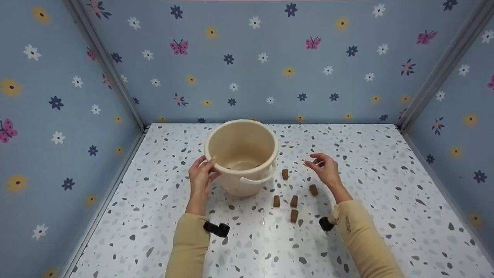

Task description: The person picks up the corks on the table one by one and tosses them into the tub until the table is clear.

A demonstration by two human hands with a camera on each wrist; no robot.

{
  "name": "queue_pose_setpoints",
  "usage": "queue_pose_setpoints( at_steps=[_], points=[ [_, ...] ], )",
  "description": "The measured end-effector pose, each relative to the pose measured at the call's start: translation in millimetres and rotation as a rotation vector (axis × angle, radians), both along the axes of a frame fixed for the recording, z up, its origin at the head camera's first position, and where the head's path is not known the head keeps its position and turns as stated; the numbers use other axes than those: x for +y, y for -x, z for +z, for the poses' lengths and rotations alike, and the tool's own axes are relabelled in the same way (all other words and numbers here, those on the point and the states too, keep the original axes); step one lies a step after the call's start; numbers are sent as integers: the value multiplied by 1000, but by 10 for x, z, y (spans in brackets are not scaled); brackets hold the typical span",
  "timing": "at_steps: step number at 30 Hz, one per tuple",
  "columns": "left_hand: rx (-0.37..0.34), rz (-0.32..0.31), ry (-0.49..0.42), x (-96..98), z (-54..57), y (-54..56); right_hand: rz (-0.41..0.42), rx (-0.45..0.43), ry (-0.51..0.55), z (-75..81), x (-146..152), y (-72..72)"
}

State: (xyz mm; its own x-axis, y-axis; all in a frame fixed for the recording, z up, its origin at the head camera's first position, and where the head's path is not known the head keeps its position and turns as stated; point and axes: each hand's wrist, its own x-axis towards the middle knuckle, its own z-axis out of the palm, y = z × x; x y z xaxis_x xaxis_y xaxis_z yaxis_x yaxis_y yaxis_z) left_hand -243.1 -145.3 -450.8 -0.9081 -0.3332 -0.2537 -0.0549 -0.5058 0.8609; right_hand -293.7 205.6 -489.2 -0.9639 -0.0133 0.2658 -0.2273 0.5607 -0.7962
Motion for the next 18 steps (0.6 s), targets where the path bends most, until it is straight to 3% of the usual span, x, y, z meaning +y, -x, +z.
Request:
queue_pose_setpoints(
  at_steps=[18],
  points=[
    [-3,13,0,5,-11,10,-40,-226,-61,-444,206,-129]
  ],
)
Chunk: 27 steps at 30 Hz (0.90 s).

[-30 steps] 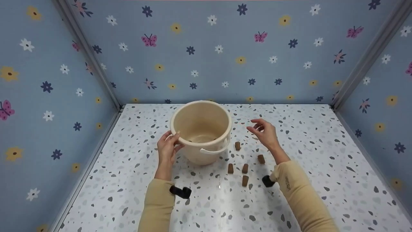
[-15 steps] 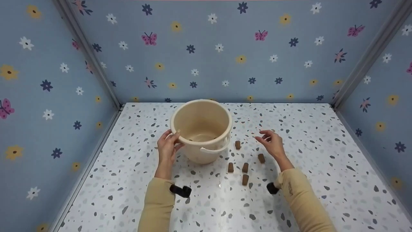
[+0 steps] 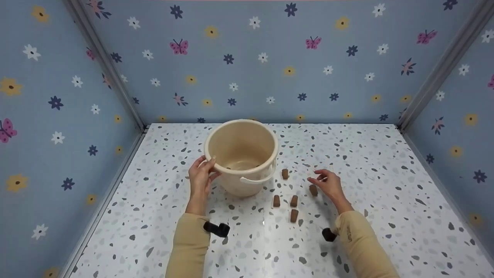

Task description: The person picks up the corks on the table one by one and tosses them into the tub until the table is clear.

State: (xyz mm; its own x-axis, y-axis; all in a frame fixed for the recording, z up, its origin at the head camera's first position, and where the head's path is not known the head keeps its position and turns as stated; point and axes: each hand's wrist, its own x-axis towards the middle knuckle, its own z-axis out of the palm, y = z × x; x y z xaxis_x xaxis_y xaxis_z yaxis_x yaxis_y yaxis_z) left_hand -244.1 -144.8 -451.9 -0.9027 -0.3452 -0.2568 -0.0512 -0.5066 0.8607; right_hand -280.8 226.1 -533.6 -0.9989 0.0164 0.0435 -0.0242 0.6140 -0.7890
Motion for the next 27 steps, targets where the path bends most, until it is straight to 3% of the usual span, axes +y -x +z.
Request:
queue_pose_setpoints(
  at_steps=[10,27],
  points=[
    [-9,4,-13,-3,6,-10,7,-150,-31,-137,70,-48],
    [-24,3,19,-1,8,-9,45,-218,2,-235,124,-85]
  ],
)
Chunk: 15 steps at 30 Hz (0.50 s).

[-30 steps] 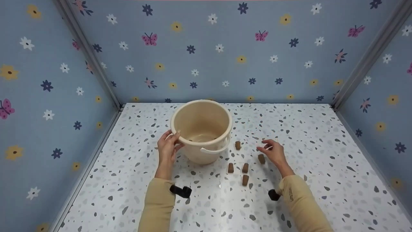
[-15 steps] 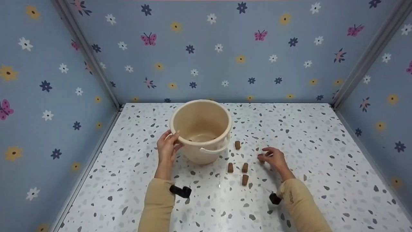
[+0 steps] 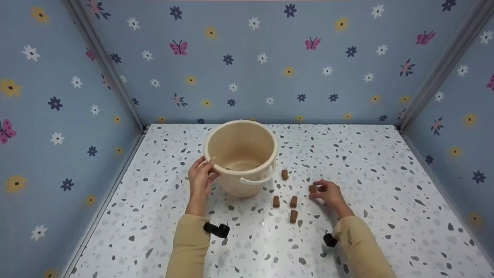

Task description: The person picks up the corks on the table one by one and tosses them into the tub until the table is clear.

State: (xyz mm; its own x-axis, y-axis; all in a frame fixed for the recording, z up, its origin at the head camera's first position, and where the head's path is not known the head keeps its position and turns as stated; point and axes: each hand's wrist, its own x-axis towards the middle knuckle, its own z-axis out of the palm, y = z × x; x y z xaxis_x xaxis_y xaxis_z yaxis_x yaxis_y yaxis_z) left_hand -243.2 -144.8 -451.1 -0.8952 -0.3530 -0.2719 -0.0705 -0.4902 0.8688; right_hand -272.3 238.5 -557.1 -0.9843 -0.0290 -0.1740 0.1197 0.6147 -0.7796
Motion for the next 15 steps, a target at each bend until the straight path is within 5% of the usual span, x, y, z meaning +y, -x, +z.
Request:
queue_pose_setpoints(
  at_steps=[15],
  points=[
    [3,-3,-15,-1,4,7,-22,-8,-8,-9,-1,-4]
  ],
)
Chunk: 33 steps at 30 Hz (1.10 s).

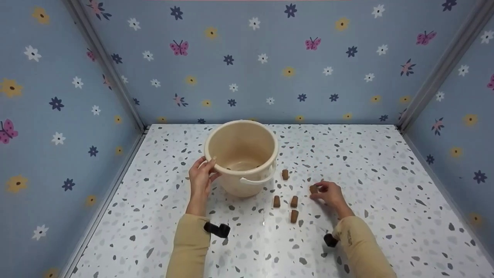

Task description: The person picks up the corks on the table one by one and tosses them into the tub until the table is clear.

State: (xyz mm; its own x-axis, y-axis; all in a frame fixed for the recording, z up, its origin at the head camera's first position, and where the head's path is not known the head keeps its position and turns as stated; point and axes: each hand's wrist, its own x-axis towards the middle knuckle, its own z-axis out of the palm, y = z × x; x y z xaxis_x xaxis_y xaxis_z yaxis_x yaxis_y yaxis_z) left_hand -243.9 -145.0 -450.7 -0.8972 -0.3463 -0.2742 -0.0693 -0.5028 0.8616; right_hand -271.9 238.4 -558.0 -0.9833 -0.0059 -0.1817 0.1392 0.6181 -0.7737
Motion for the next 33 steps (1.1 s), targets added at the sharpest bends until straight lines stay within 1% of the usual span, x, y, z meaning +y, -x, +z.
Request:
queue_pose_setpoints(
  at_steps=[4,9,13,18,23,29,33],
  points=[
    [19,-1,-10,0,-11,2,4,-12,-4,9,-2,9],
    [34,2,-15,2,-19,6,-2,4,-7,13,-12,0],
    [21,0,-1,2,-15,6,-8,18,-5,21,-22,-6],
    [12,3,-1,3,-9,0,0,1,6,52,-37,-5],
    [8,0,-1,5,-2,0,17,-6,-11,101,-50,21],
    [14,-2,-8,1,0,1,36,41,-55,218,-77,70],
    [17,-4,-7,1,-4,-7,44,97,-58,303,-112,88]
  ],
)
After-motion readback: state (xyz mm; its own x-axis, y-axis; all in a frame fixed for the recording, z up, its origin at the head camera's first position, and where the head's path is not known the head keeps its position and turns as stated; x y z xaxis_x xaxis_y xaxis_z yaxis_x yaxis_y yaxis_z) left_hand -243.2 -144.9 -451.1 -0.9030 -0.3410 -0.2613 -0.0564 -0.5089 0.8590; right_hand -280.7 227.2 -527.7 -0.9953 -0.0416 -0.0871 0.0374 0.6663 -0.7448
